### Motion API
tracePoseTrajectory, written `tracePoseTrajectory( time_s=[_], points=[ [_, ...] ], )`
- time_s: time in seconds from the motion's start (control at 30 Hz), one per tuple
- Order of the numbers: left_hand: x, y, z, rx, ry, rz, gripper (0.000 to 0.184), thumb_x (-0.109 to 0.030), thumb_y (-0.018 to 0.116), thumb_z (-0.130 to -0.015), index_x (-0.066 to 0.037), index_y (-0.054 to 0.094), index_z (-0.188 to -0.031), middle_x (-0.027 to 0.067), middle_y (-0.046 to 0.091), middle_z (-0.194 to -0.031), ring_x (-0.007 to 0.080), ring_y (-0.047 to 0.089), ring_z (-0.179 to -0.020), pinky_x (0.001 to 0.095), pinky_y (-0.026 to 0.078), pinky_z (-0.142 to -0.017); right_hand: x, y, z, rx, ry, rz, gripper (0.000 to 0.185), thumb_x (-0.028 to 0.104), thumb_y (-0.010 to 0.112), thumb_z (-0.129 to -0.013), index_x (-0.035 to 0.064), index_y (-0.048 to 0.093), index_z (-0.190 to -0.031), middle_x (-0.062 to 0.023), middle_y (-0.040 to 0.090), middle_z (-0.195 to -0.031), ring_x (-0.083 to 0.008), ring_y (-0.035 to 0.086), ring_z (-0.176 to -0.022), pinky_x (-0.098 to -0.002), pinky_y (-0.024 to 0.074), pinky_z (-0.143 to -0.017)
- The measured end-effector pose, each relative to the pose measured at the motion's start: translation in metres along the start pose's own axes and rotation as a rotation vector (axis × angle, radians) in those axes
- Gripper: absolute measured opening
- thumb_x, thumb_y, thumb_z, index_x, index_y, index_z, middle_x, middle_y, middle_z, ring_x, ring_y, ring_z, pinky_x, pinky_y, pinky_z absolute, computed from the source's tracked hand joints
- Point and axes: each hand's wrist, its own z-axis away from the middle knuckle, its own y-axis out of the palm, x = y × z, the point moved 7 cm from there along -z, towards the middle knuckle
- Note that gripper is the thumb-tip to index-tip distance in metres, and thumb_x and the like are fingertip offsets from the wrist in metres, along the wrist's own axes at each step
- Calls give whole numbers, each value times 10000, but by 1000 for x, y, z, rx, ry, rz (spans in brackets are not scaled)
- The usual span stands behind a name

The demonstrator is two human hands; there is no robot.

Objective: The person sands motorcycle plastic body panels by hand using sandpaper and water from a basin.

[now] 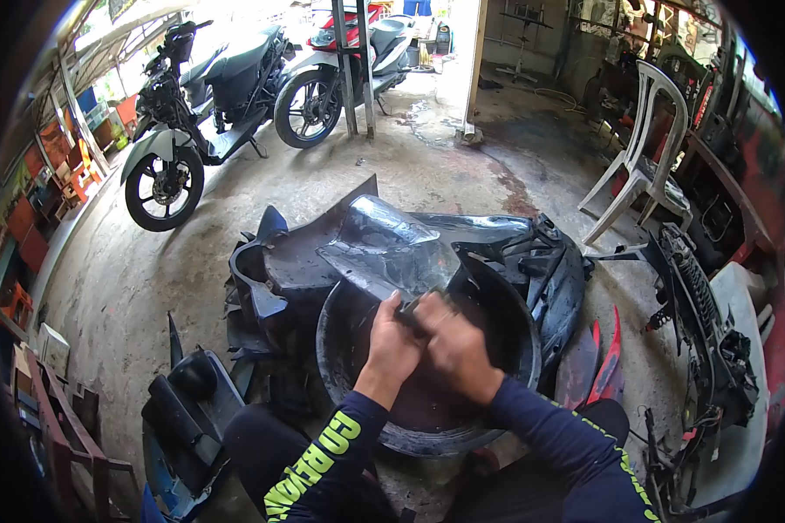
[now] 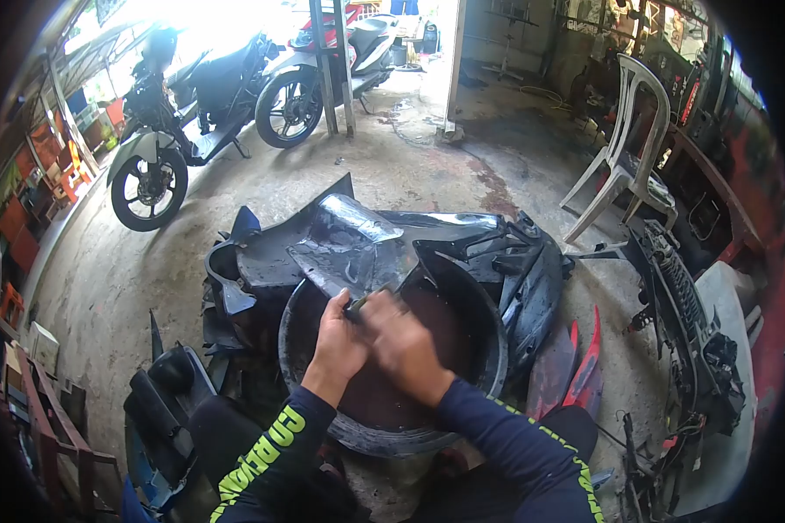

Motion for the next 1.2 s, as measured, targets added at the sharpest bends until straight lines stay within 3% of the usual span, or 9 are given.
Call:
tracePoseTrajectory(
  time_s=[0.1, 0.17, 0.3, 0.43, 0.57, 0.63, 0.77, 0.87, 1.2],
  points=[
    [-1, -16, -8, -85, 73, 21, 394, -361, 446, -999, -11, 624, -1032, 135, 697, -1002, 247, 676, -931, 383, 535, -905, -14, 4, 1, -17, 105, 40, 523, -59, 558, -748, -11, 613, -1265, -235, 566, -1339, -364, 520, -1293, -452, 393, -1106],
    [5, -16, -7, 177, -96, 49, 392, -344, 427, -1009, -8, 618, -1073, 124, 692, -1060, 234, 664, -988, 375, 515, -940, 30, 2, 3, 10, -80, -2, 493, -77, 533, -752, -24, 623, -1234, -251, 594, -1289, -383, 548, -1252, -446, 418, -1085],
    [7, -8, -5, -86, 49, -4, 432, -360, 420, -1003, 12, 620, -1092, 136, 690, -1069, 253, 665, -998, 403, 503, -956, -29, 6, 0, 29, 133, 105, 489, -18, 574, -755, -40, 601, -1243, -246, 568, -1327, -376, 523, -1281, -474, 416, -1076],
    [8, -5, -7, 200, -102, 11, 419, -353, 420, -1007, 1, 595, -1147, 118, 680, -1118, 241, 646, -1047, 392, 477, -990, 17, 2, 0, 33, -58, 30, 443, -19, 532, -782, -59, 613, -1215, -265, 585, -1290, -403, 546, -1240, -469, 422, -1066],
    [5, -19, -10, -55, 36, 7, 439, -372, 416, -1003, 5, 614, -1107, 145, 683, -1093, 262, 665, -990, 406, 509, -949, 4, 3, -3, 4, 29, 33, 493, -48, 551, -754, -47, 594, -1245, -255, 578, -1302, -413, 553, -1224, -475, 430, -1057],
    [3, 0, -1, 271, -122, 62, 426, -349, 396, -1015, 5, 605, -1128, 141, 676, -1124, 251, 646, -1046, 403, 472, -1002, 29, 4, 4, 58, -91, 37, 493, -49, 544, -756, -48, 589, -1246, -253, 579, -1300, -418, 554, -1219, -472, 435, -1050],
    [6, -13, -7, -69, 41, -22, 438, -357, 403, -1009, 16, 597, -1131, 152, 673, -1116, 267, 643, -1047, 424, 472, -1001, -11, 4, 1, 56, 82, 55, 510, -15, 570, -765, -37, 579, -1275, -246, 572, -1321, -395, 538, -1256, -470, 418, -1073],
    [6, -17, -10, 153, -47, -8, 427, -353, 413, -1004, 6, 589, -1153, 136, 676, -1122, 255, 635, -1070, 409, 451, -1024, 23, 7, 9, 60, -41, 103, 451, -8, 540, -800, -67, 585, -1245, -258, 582, -1301, -381, 539, -1257, -457, 421, -1068],
    [8, -10, -10, -2, 62, -50, 407, -342, 432, -997, 0, 571, -1167, 149, 666, -1124, 275, 630, -1075, 416, 459, -1018, 0, 9, -3, 69, 49, 157, 465, 14, 544, -815, -62, 565, -1273, -268, 582, -1294, -392, 548, -1243, -476, 424, -1052]
  ],
)
